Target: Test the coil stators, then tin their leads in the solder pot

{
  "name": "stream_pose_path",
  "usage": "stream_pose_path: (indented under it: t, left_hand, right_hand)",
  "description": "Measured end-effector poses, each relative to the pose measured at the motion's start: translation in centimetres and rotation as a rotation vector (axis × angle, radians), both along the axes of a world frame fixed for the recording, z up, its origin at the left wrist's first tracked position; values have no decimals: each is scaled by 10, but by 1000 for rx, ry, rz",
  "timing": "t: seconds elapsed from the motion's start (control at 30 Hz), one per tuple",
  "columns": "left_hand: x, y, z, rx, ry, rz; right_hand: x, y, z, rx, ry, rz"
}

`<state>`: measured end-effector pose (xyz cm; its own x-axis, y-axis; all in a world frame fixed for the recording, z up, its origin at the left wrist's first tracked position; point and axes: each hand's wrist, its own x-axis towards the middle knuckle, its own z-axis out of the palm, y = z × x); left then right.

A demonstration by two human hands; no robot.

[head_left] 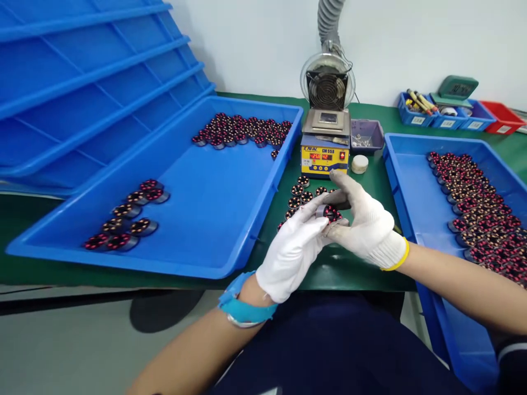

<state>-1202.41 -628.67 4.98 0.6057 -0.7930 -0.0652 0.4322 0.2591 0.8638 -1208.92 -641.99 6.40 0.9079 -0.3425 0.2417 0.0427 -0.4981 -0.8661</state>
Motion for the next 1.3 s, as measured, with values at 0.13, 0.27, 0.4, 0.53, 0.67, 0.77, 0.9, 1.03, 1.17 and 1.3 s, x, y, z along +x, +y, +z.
stream_pose_path:
  t: [0.13, 0.27, 0.4, 0.53, 0.67, 0.77, 0.9, 1.03, 1.17, 1.3]
  left_hand:
    - [18, 2, 8, 101, -138, 117]
    - [55, 7, 13, 210, -572, 275]
    - [102, 2, 4, 313, -1181, 294]
    - [130, -8, -11, 413, -1536, 271]
    - [138, -8, -18, 553, -1653, 238]
    - [140, -4, -21, 667, -1661, 256]
    - [140, -4, -21, 649, -1671, 208]
    - [130, -5, -17, 533, -1671, 148]
    - [117, -5, -13, 509, -1649, 139]
    - [112, 0, -2, 711, -1595, 122]
  right_hand:
    - [9, 2, 9, -132, -33, -29]
    - [31, 8, 15, 128, 38, 7]
    - [63, 13, 6, 543, 80, 94]
    - [75, 11, -7, 624, 108, 74]
    - [67, 4, -6, 639, 135, 55]
    - [65, -4, -3, 555, 145, -26]
    - [76, -13, -21, 463, 173, -153]
    - [83, -13, -41, 525, 141, 27]
    - [80, -11, -35, 421, 83, 31]
    - [75, -12, -27, 300, 62, -62]
